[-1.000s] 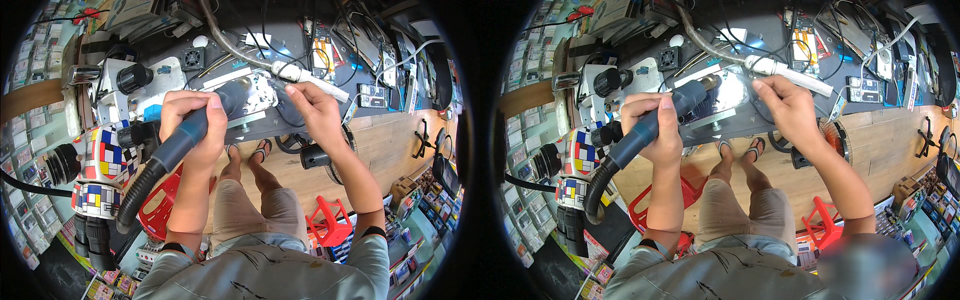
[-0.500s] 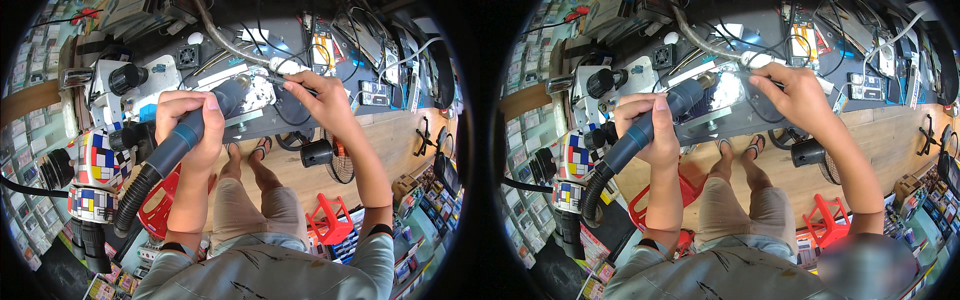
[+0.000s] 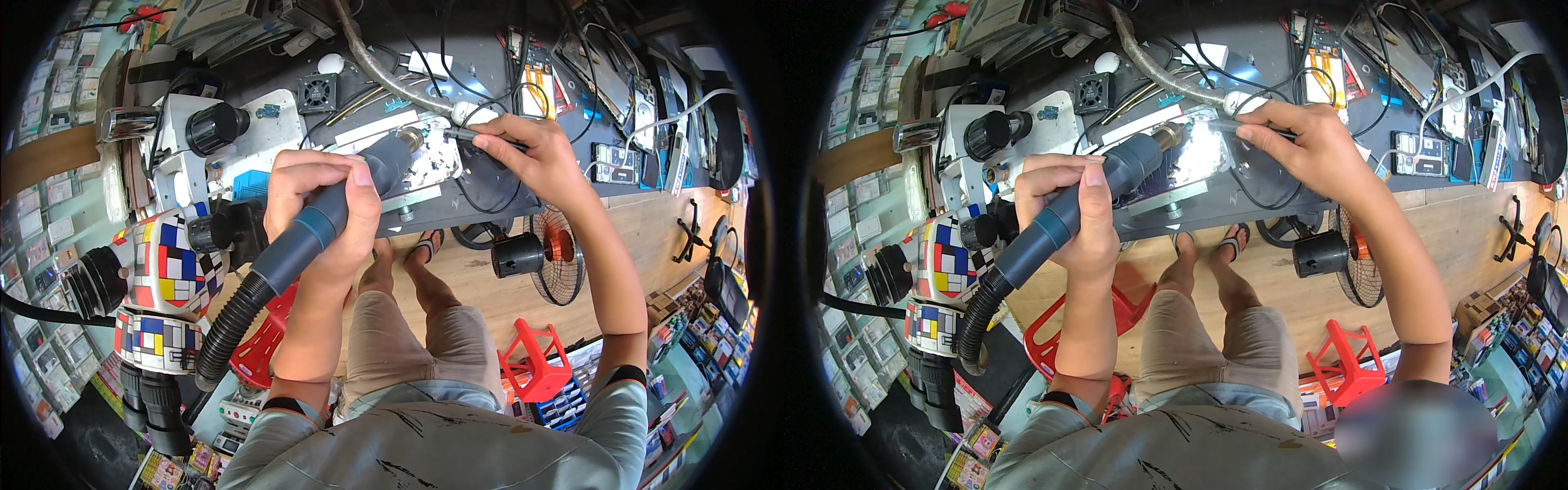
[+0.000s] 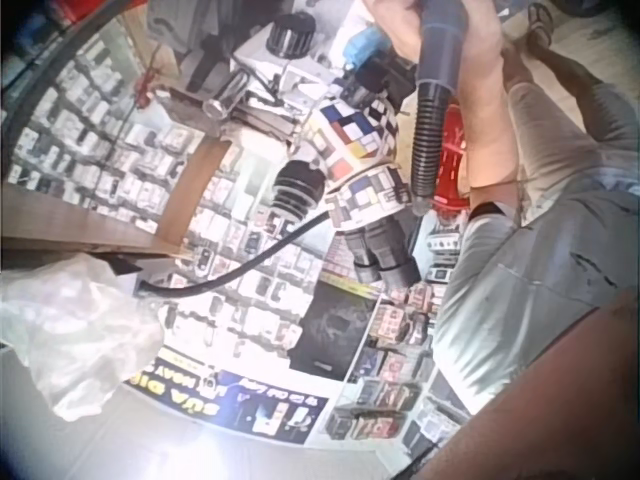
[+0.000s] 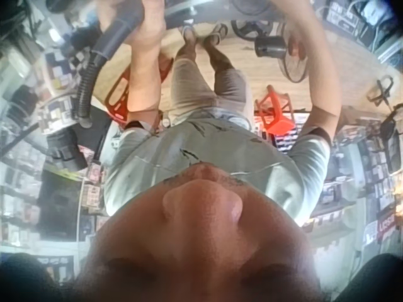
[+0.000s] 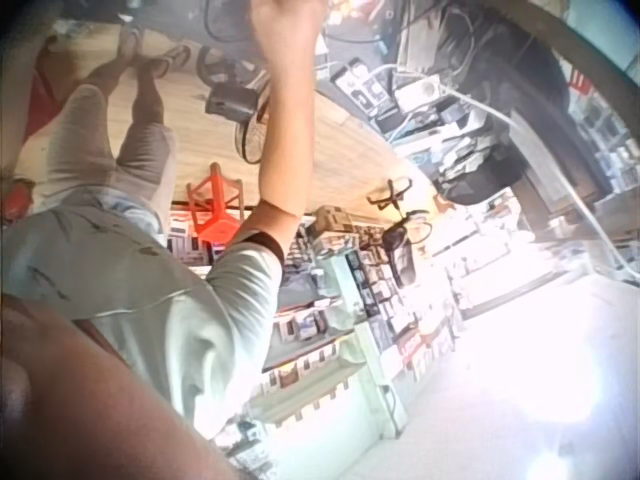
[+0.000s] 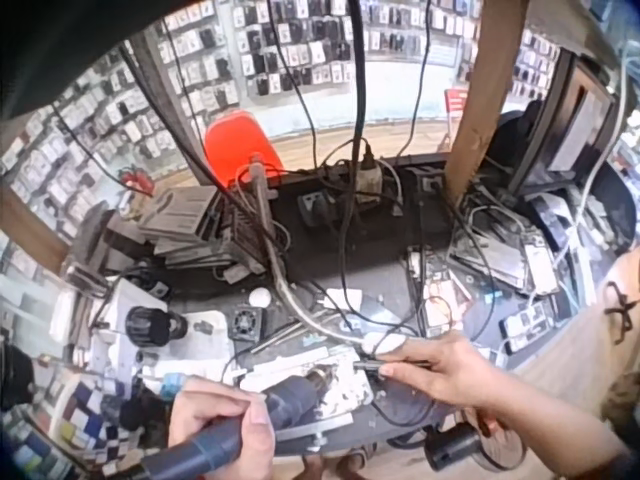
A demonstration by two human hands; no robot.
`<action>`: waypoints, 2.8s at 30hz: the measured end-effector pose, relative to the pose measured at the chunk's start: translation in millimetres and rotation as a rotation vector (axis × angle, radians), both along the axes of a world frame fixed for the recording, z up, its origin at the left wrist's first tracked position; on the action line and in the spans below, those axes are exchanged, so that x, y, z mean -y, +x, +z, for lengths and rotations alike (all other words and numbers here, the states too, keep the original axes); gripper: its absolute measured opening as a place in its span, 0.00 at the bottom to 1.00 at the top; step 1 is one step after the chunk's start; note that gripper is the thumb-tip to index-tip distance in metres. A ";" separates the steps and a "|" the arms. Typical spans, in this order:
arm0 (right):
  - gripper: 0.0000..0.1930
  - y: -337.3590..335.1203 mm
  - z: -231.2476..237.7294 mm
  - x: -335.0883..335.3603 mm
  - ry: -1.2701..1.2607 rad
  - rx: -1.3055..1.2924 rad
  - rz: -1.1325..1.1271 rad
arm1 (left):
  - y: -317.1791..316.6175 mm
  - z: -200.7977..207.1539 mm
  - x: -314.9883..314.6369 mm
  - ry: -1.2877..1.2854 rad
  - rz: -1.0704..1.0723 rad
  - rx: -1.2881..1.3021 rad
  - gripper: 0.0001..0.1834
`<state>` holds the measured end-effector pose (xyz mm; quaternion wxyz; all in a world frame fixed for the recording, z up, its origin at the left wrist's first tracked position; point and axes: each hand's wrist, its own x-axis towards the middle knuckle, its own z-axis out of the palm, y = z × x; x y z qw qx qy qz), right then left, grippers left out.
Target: The person uses a hot air gun and tweezers to work on a small circuit board placed on a workbench. They repeatedly apply heat and adjust components with tweezers, then briefly adjust a nearby power supply unit.
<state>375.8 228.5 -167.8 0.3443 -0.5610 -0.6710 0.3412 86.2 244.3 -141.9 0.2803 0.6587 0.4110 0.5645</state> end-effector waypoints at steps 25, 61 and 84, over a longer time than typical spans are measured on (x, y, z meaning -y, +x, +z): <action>0.13 -12.2 29.0 16.1 -0.286 -0.111 -0.264 | -9.6 14.6 9.8 0.175 0.107 -0.021 0.13; 0.11 9.6 0.3 -10.3 -0.021 0.028 0.117 | -7.1 -2.5 0.6 -0.010 -0.046 0.026 0.13; 0.14 -6.3 23.4 2.0 -0.688 -0.423 -0.259 | -7.1 14.5 12.5 0.105 0.060 -0.091 0.12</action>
